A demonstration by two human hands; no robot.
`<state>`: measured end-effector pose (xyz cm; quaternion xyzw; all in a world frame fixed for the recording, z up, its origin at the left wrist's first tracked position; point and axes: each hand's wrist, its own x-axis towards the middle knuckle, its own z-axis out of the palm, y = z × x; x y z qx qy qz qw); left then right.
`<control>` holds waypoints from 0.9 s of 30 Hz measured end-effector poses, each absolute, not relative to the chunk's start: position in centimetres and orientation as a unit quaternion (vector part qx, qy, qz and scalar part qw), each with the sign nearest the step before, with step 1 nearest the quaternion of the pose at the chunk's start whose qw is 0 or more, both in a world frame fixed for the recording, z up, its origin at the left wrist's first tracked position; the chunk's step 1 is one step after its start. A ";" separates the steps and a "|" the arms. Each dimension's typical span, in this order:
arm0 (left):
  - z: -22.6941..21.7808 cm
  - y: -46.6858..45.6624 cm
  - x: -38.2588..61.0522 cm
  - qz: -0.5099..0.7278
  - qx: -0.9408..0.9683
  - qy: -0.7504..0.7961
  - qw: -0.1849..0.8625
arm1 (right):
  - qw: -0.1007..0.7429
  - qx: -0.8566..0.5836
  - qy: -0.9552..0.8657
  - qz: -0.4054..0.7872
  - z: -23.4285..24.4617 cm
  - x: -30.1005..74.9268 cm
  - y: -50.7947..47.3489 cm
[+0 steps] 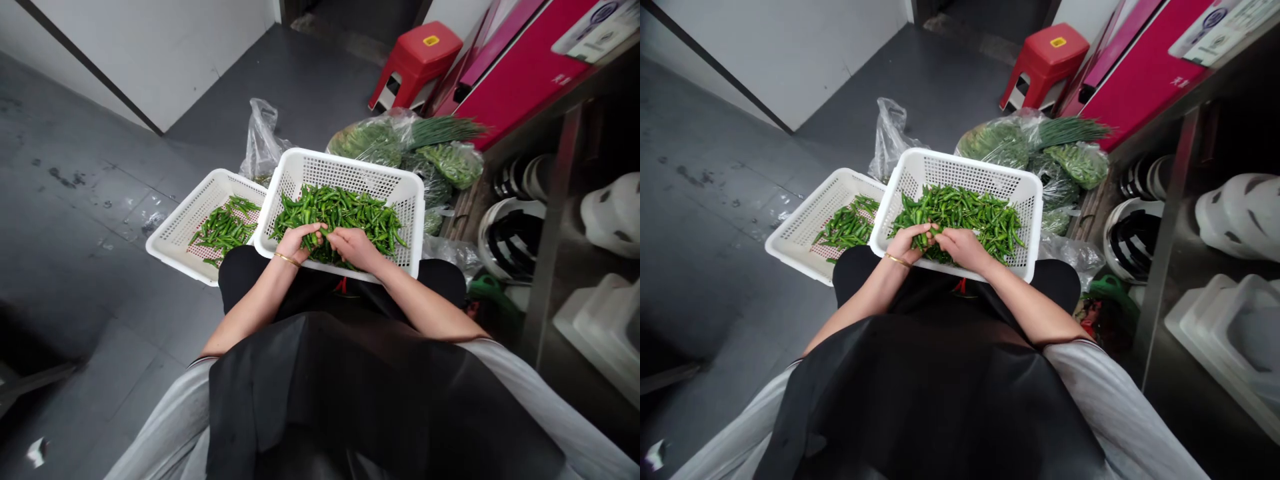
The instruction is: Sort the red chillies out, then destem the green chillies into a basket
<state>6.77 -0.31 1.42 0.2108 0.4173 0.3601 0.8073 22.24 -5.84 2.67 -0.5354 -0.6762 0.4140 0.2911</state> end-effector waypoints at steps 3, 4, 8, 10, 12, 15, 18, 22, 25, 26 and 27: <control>2.3 -0.3 6.5 0.320 0.202 0.413 0.828 | 0.249 -0.440 -0.816 0.280 5.0 23.0 -6.1; 2.5 -0.2 6.3 0.323 0.199 0.412 0.829 | 0.210 -0.430 -0.843 0.247 5.3 23.6 -5.9; 3.1 0.0 4.8 0.368 0.193 0.416 0.809 | -0.013 -0.468 -0.871 0.149 3.4 25.4 -4.7; 3.0 -0.1 3.9 0.380 0.210 0.425 0.794 | -0.105 -0.450 -0.876 0.136 1.4 25.2 -4.2; 3.0 -0.2 3.2 0.386 0.229 0.433 0.782 | -0.162 -0.425 -0.879 0.140 -0.4 24.6 -3.8; 2.8 -0.4 2.9 0.387 0.256 0.438 0.770 | -0.163 -0.422 -0.878 0.154 -1.1 24.0 -3.2; 2.3 -0.3 3.4 0.375 0.283 0.432 0.770 | -0.009 -0.475 -0.854 0.211 0.3 24.9 -2.5; 1.6 -0.8 5.8 0.375 0.319 0.387 0.780 | 0.234 -0.531 -0.727 0.368 2.9 25.6 -2.5; 1.4 -1.7 7.5 0.367 0.325 0.359 0.794 | 0.296 -0.535 -0.723 0.322 4.1 24.8 -3.3; 1.4 -1.9 7.7 0.359 0.318 0.362 0.799 | 0.294 -0.537 -0.743 0.271 4.2 24.6 -3.5; 1.5 -2.1 7.8 0.351 0.307 0.370 0.803 | 0.281 -0.540 -0.762 0.221 4.1 24.5 -3.8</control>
